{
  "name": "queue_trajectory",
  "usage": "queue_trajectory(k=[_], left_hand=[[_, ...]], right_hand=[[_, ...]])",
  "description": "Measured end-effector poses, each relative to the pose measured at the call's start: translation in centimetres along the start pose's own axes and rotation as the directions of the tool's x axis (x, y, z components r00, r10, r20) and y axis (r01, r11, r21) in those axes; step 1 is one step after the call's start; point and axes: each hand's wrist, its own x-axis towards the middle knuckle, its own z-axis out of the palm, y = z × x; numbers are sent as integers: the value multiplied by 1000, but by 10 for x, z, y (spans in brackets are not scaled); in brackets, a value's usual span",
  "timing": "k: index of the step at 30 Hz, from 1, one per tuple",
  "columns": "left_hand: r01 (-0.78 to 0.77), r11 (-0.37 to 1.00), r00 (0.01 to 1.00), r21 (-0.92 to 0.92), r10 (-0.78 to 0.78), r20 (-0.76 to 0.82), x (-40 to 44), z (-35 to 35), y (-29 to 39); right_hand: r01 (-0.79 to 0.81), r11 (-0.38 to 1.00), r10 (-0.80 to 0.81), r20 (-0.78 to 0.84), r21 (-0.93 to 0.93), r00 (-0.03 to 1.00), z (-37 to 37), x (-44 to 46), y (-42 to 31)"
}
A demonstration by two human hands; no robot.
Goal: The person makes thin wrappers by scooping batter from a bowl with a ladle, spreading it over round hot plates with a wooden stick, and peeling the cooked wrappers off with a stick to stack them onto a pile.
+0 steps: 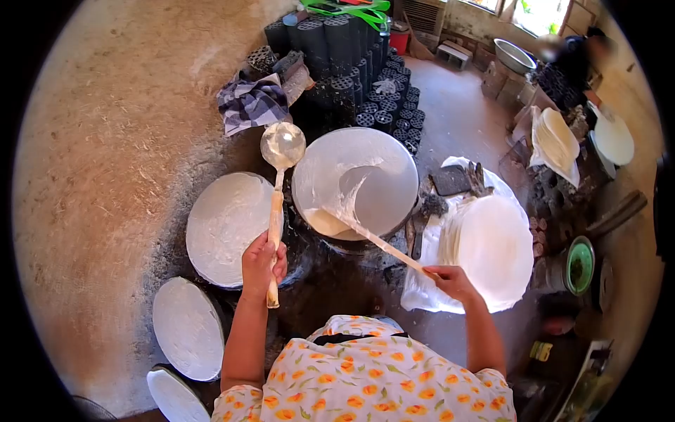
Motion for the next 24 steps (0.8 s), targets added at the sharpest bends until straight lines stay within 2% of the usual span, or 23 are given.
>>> queue_trajectory(k=[2,3,4,6,7,9,11,13,15,17,19,20,22,24], left_hand=[[-30,999,999,14,29,29,-5,-9,4],[-28,1000,999,6,28,41,-7,-14,7],[-25,1000,999,7,24,42,-10,-19,9],[-16,1000,999,-3,16,50,-15,-31,11],[-11,1000,999,-4,11,52,-17,-38,13],[-2,1000,998,-14,2,59,-23,-55,17],[15,1000,998,9,-15,65,-30,-72,21],[23,1000,998,-5,-22,55,-36,-85,23],[7,1000,997,11,-8,71,-40,-96,25],[2,1000,997,5,-2,78,-43,-101,25],[0,1000,996,-9,1,93,-44,-105,26],[1,1000,995,-11,0,98,-44,-106,26],[-7,1000,995,12,5,104,-44,-109,28],[-5,1000,993,8,4,114,-43,-113,27]], right_hand=[[278,961,-275,-130,6,953,53,1,-4],[388,915,-403,-199,-112,893,83,4,-14],[368,914,-399,-211,-170,893,109,-2,-43],[377,754,-557,-221,-537,800,151,4,-60],[368,753,-554,-225,-545,802,155,-2,-61],[141,641,-487,-258,-755,835,161,-15,-65],[87,647,-426,-265,-758,865,148,-36,-55],[-188,525,-289,-381,-830,878,147,-48,-46],[-219,526,-275,-408,-822,871,166,-38,-42],[-8,632,-399,-335,-775,854,200,-17,-51],[19,609,-357,-252,-793,899,234,-1,-77],[14,608,-357,-257,-794,898,237,0,-84],[-94,628,-164,-249,-772,955,240,-3,-95],[-126,625,-158,-283,-770,946,223,-25,-75]])
